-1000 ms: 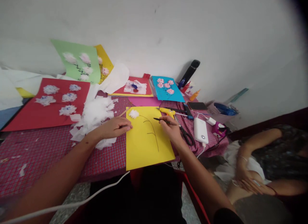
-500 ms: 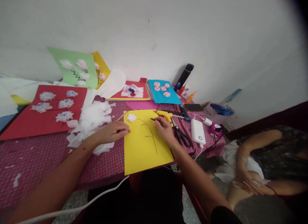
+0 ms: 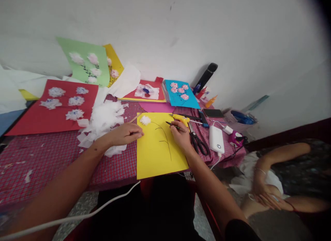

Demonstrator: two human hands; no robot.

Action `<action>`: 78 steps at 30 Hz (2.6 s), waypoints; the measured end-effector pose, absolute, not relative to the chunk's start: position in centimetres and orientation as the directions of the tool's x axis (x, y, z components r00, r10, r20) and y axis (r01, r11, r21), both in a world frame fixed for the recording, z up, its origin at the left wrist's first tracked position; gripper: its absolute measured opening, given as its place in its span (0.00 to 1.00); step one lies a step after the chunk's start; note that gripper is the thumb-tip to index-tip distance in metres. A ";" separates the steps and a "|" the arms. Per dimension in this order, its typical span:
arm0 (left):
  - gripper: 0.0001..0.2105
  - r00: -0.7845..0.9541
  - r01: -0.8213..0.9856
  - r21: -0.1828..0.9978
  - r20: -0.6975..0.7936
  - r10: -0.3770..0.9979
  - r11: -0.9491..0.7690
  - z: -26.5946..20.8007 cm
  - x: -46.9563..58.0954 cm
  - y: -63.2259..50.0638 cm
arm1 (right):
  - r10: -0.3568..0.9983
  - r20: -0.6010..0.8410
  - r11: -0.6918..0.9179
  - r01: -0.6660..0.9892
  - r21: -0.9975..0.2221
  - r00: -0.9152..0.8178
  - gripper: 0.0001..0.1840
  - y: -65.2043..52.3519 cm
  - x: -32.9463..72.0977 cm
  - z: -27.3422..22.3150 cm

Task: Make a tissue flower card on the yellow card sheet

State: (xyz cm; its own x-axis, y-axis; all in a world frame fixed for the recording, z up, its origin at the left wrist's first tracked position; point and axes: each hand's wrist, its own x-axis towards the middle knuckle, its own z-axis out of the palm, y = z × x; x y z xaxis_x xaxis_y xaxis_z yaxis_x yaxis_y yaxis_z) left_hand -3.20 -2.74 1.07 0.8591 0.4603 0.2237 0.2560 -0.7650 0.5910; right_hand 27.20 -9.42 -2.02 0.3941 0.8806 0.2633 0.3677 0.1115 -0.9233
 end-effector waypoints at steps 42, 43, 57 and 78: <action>0.14 0.859 0.232 0.603 0.241 0.451 -0.763 0.6 -3.2 -2.5 | 0.928 0.264 0.115 0.474 -0.873 0.261 0.08 -10.0 27.6 -1.3; 0.14 0.859 0.231 0.604 0.241 0.452 -0.763 0.7 -3.2 -2.5 | 0.928 0.268 0.121 0.472 -0.873 0.258 0.07 -10.0 27.6 -1.2; 0.15 0.860 0.247 0.595 0.228 0.455 -0.765 1.0 -3.2 -2.7 | 0.935 0.262 0.123 0.474 -0.872 0.239 0.09 -9.7 26.5 -0.2; 0.14 0.853 0.256 0.565 0.250 0.458 -0.784 0.5 -3.3 -2.5 | 0.907 0.268 0.087 0.477 -0.874 0.325 0.13 -8.1 27.3 -1.5</action>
